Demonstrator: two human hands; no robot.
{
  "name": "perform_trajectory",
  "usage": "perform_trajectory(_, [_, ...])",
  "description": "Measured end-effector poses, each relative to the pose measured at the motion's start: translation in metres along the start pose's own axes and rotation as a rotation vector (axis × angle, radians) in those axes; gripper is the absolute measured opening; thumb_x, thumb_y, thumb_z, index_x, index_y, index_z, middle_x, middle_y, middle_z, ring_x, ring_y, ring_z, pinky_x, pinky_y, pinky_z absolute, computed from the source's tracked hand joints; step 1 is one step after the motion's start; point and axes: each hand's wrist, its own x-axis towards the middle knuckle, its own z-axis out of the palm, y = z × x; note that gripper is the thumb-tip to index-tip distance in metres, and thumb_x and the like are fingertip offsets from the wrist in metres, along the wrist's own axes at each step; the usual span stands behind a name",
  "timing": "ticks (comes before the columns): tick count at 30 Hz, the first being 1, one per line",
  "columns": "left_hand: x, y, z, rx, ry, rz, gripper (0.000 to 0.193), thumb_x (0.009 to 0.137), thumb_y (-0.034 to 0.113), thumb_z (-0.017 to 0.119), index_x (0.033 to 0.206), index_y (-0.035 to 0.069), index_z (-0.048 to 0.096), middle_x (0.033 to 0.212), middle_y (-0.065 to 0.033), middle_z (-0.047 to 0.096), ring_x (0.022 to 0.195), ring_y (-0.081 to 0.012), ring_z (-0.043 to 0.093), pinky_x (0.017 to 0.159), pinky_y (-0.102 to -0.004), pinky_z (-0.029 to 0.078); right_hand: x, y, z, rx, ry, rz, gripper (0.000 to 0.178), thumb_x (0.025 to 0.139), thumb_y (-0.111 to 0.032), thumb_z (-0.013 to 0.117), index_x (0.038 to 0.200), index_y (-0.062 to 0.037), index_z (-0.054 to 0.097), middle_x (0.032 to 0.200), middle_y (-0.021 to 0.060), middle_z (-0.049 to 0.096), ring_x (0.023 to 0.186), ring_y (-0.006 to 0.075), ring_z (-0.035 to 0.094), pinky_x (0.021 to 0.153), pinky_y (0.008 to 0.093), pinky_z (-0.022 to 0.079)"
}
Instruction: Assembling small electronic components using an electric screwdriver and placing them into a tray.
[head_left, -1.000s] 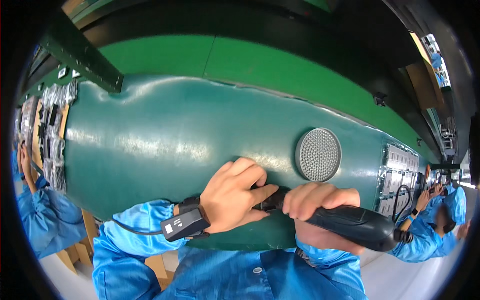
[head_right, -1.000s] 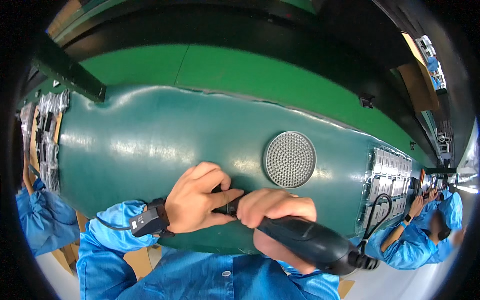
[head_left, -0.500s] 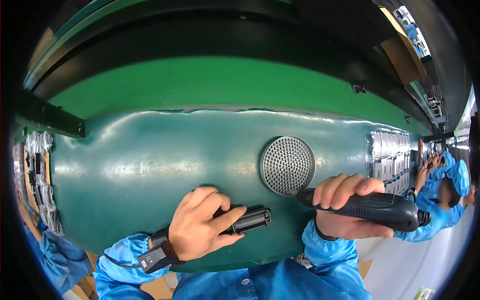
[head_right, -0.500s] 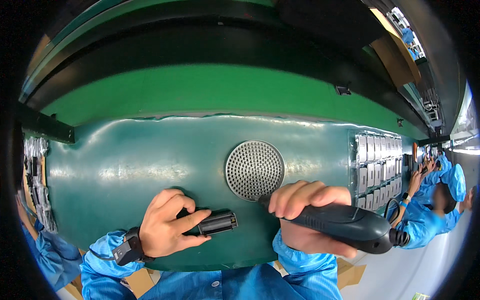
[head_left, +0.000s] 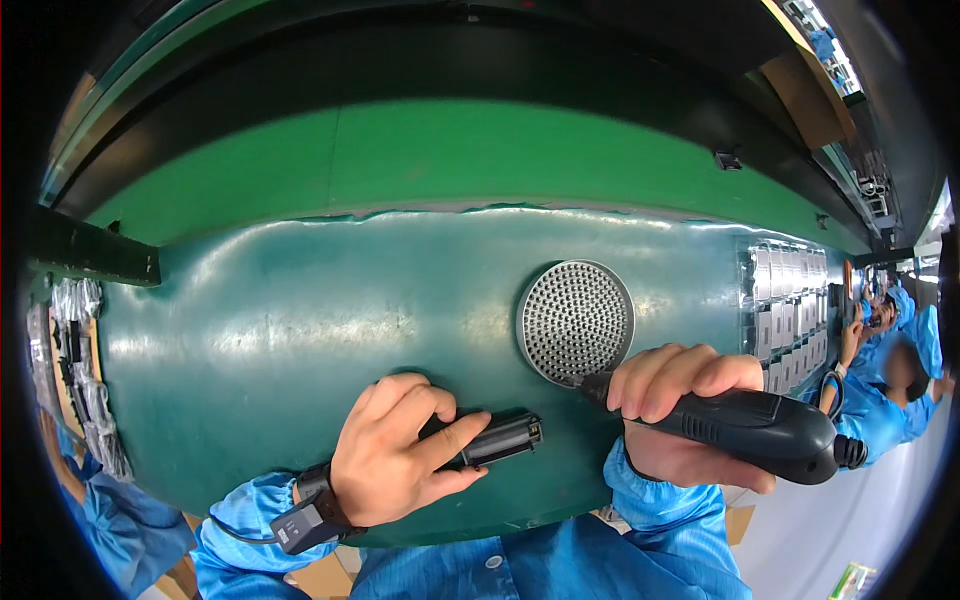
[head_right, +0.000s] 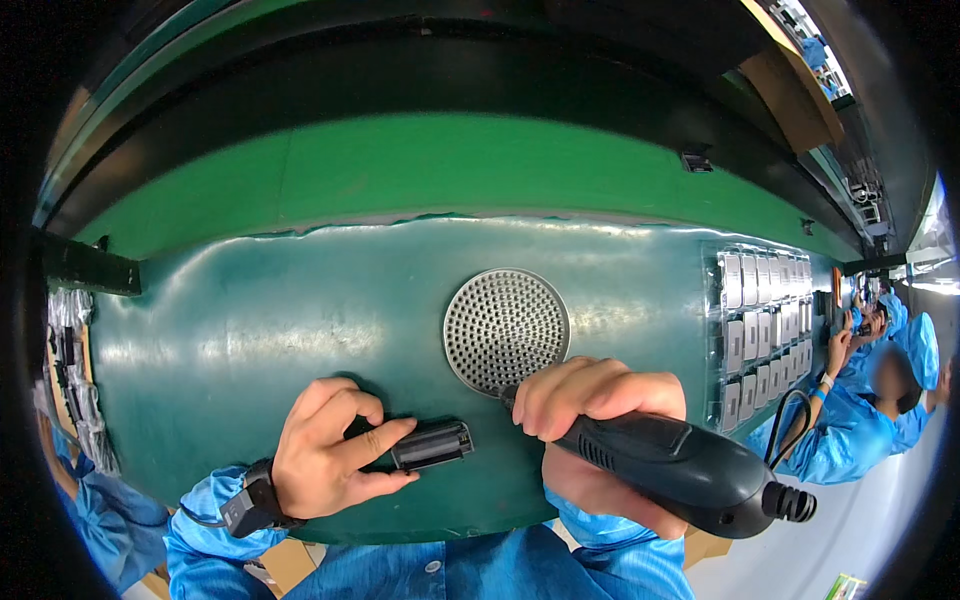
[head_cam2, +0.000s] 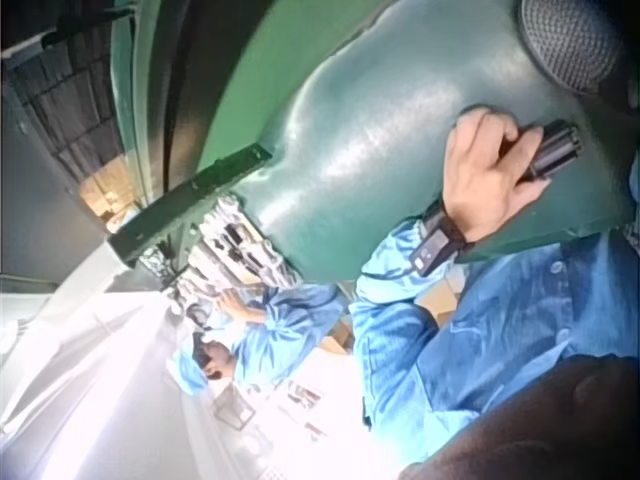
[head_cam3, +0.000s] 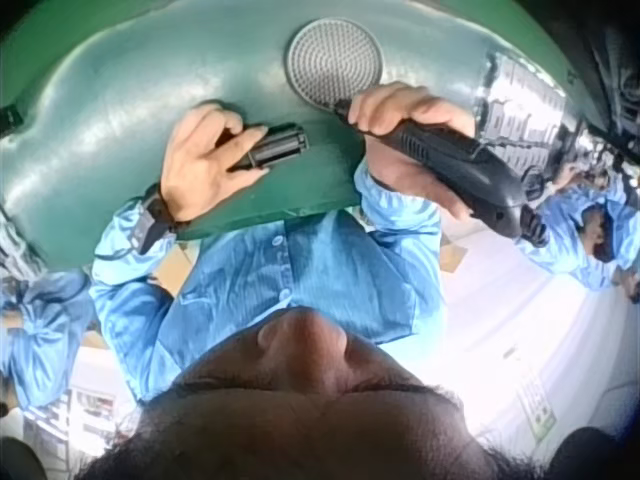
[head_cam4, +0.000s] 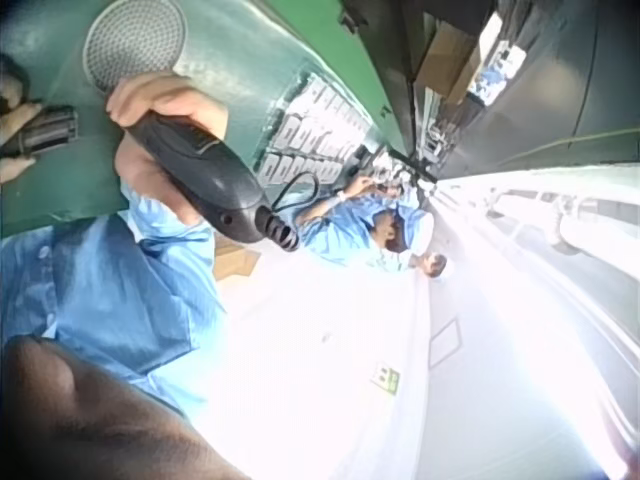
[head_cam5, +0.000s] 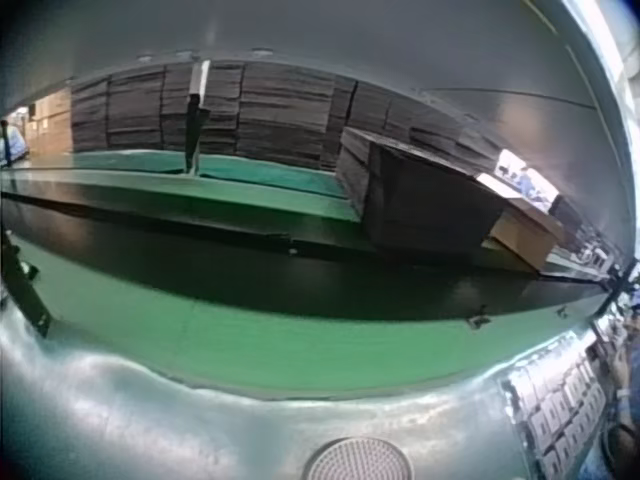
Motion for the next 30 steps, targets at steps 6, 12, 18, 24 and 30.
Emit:
perform_trajectory(6, [-0.003,0.0,0.001,0.006,0.014,-0.005,0.053,0.055,0.028,0.092,0.104,0.013,0.079,0.102,-0.0025,0.057,0.1,-0.0292,0.056,0.085,-0.0416,0.05,0.002,0.001,0.003,-0.051,-0.057,0.01,0.087,0.085,-0.084,0.055,0.116,-0.0035,0.049,0.08,0.0131,0.059,0.065,0.0256,0.059,0.053,0.0404,0.052])
perform_trajectory(12, [0.001,0.002,0.008,-0.03,0.024,-0.013,0.057,0.059,0.028,0.089,0.114,0.015,0.076,0.102,-0.001,0.056,0.101,-0.0259,0.055,0.082,-0.0395,0.044,0.005,-0.027,0.013,0.017,0.091,-0.074,0.074,0.09,-0.076,0.059,0.113,-0.006,0.048,0.077,0.0104,0.058,0.059,0.0225,0.056,0.047,0.0372,0.05])
perform_trajectory(18, [0.004,0.005,0.017,-0.075,0.092,-0.002,0.06,0.059,0.031,0.087,0.116,0.017,0.075,0.1,0.001,0.055,0.099,-0.0212,0.055,0.076,-0.0377,0.04,-0.018,-0.023,0.059,0.015,-0.045,-0.077,0.06,0.093,-0.061,0.068,0.105,-0.0066,0.047,0.065,0.006,0.055,0.046,0.0179,0.053,0.04,0.0295,0.048])
perform_trajectory(24, [-0.001,0.001,0.022,-0.067,0.121,-0.017,0.061,0.058,0.032,0.086,0.116,0.018,0.074,0.101,0.0016,0.056,0.1,-0.0208,0.056,0.076,-0.0366,0.04,-0.02,-0.014,0.066,0.086,-0.338,0.041,0.069,0.092,-0.063,0.067,0.115,0.0003,0.054,0.079,0.0163,0.059,0.06,0.0263,0.058,0.051,0.0403,0.049])
perform_trajectory(30, [-0.001,0.001,0.022,-0.053,0.112,-0.022,0.06,0.059,0.032,0.086,0.116,0.018,0.074,0.102,0.0017,0.055,0.102,-0.0199,0.055,0.076,-0.0364,0.041,-0.023,-0.013,0.064,0.112,-0.315,0.099,0.07,0.09,-0.064,0.068,0.114,-0.0003,0.054,0.08,0.0169,0.06,0.062,0.0269,0.058,0.054,0.0414,0.049])
